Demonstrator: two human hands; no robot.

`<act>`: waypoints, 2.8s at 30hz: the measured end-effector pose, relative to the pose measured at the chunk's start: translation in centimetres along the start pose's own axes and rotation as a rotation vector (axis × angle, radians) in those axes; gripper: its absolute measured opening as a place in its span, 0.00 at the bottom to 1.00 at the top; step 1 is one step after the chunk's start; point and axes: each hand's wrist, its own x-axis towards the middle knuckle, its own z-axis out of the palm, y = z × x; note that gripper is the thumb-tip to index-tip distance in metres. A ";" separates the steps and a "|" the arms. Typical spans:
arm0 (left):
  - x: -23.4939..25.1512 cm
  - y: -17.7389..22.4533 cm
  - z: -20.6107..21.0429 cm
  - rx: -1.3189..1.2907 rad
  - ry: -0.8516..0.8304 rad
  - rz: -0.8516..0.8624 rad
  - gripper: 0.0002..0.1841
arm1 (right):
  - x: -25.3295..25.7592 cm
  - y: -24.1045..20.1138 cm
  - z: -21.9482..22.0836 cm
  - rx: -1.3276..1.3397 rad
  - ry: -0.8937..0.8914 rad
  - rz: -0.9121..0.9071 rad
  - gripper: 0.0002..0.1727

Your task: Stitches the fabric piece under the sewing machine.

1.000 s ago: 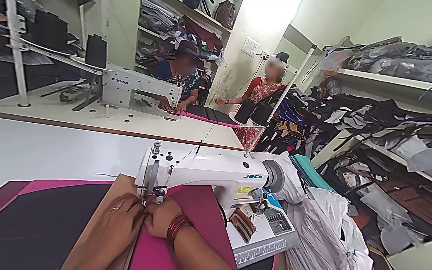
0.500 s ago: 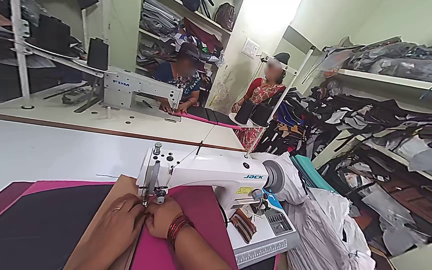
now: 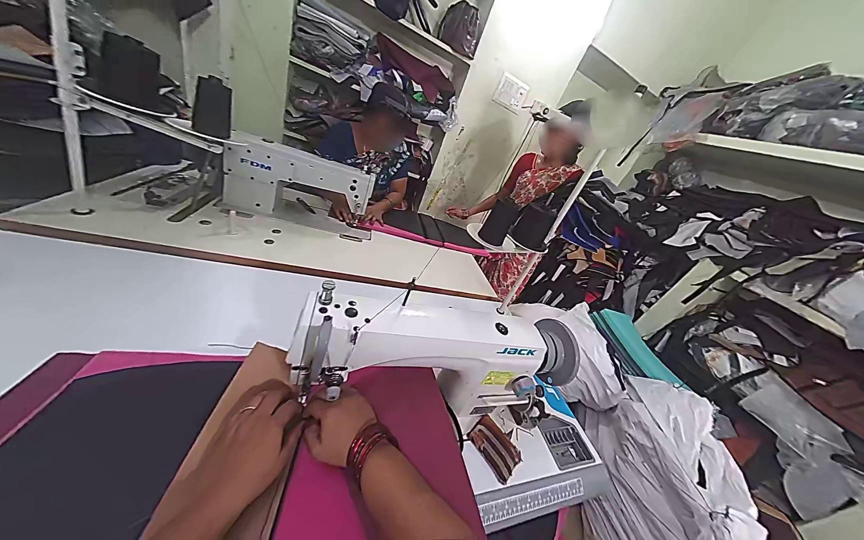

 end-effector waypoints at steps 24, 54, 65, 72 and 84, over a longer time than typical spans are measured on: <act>-4.9 -0.4 -3.3 0.062 -0.172 0.186 0.18 | -5.9 -2.4 2.7 -0.064 -0.048 -0.059 0.32; 0.4 -2.1 -0.4 -0.001 -0.115 0.150 0.15 | -0.7 1.3 1.1 -0.055 0.050 -0.058 0.20; -3.9 -1.8 -3.6 -0.034 -0.329 0.270 0.24 | -5.2 -1.8 3.0 0.004 0.038 0.048 0.28; -1.4 0.2 -4.3 -0.002 -0.516 0.098 0.21 | -3.7 -2.2 2.0 -0.088 -0.132 0.059 0.27; 0.9 -0.6 -2.9 -0.029 -0.424 -0.048 0.21 | -0.4 0.7 1.9 0.018 -0.066 0.038 0.26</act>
